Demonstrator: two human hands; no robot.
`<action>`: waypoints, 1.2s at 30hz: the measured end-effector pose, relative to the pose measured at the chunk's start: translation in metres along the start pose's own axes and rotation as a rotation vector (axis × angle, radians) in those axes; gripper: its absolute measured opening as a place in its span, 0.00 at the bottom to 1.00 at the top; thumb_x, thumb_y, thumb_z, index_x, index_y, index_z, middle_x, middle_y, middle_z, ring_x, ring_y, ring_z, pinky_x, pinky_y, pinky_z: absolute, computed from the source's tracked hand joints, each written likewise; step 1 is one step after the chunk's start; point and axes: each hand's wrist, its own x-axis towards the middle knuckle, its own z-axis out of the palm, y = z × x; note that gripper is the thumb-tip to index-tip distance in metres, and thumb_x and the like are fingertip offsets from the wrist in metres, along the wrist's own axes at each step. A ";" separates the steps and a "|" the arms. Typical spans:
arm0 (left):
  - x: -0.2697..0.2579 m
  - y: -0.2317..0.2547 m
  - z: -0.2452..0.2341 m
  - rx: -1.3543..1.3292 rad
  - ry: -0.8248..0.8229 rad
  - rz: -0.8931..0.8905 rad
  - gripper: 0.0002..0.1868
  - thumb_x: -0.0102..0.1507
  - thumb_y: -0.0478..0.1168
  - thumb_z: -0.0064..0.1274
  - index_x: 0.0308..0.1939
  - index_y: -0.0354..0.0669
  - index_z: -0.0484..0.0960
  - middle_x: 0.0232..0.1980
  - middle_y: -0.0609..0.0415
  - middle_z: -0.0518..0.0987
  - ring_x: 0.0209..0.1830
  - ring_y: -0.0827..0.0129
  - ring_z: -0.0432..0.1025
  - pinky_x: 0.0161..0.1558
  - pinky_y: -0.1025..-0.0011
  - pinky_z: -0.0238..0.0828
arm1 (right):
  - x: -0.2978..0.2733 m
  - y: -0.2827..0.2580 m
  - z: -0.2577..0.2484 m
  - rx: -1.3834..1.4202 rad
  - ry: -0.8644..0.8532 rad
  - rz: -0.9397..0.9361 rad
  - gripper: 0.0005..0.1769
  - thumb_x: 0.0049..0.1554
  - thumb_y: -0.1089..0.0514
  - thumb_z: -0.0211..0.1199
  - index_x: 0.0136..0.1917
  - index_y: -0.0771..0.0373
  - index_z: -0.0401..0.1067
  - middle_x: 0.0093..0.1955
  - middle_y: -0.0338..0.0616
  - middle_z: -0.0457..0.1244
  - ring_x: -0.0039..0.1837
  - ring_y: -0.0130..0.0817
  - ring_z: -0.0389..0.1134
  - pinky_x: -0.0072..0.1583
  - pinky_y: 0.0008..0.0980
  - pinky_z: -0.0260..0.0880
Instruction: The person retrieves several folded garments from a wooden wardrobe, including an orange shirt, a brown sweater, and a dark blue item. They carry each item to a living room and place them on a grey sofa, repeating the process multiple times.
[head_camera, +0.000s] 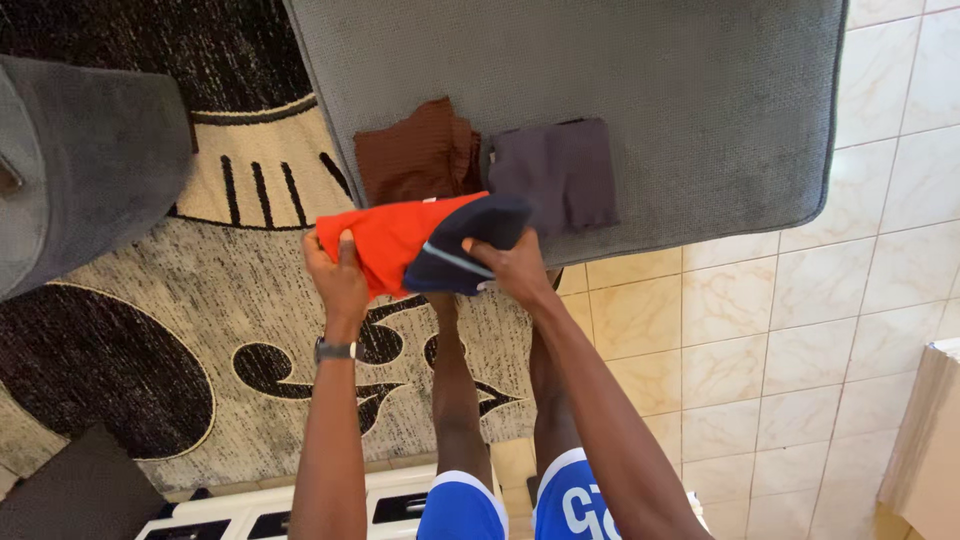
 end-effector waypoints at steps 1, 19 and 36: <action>0.007 -0.006 0.001 0.078 0.023 -0.121 0.14 0.71 0.42 0.46 0.57 0.41 0.68 0.52 0.55 0.71 0.42 0.66 0.72 0.44 0.63 0.77 | 0.010 0.002 0.000 0.036 0.034 0.101 0.23 0.50 0.54 0.75 0.54 0.68 0.72 0.50 0.52 0.72 0.49 0.45 0.75 0.53 0.47 0.77; -0.009 -0.023 0.037 0.847 0.210 0.395 0.39 0.64 0.45 0.62 0.70 0.23 0.63 0.73 0.24 0.65 0.74 0.31 0.55 0.68 0.45 0.54 | -0.025 0.042 -0.137 0.269 0.466 -0.218 0.18 0.60 0.51 0.68 0.56 0.68 0.77 0.52 0.40 0.70 0.53 0.28 0.70 0.59 0.28 0.69; -0.034 0.044 0.241 0.522 -0.150 0.257 0.30 0.55 0.45 0.70 0.58 0.37 0.79 0.59 0.40 0.76 0.65 0.45 0.67 0.67 0.53 0.65 | 0.073 0.064 -0.188 0.374 0.374 -0.153 0.21 0.58 0.52 0.70 0.58 0.66 0.73 0.55 0.42 0.68 0.56 0.32 0.68 0.59 0.31 0.69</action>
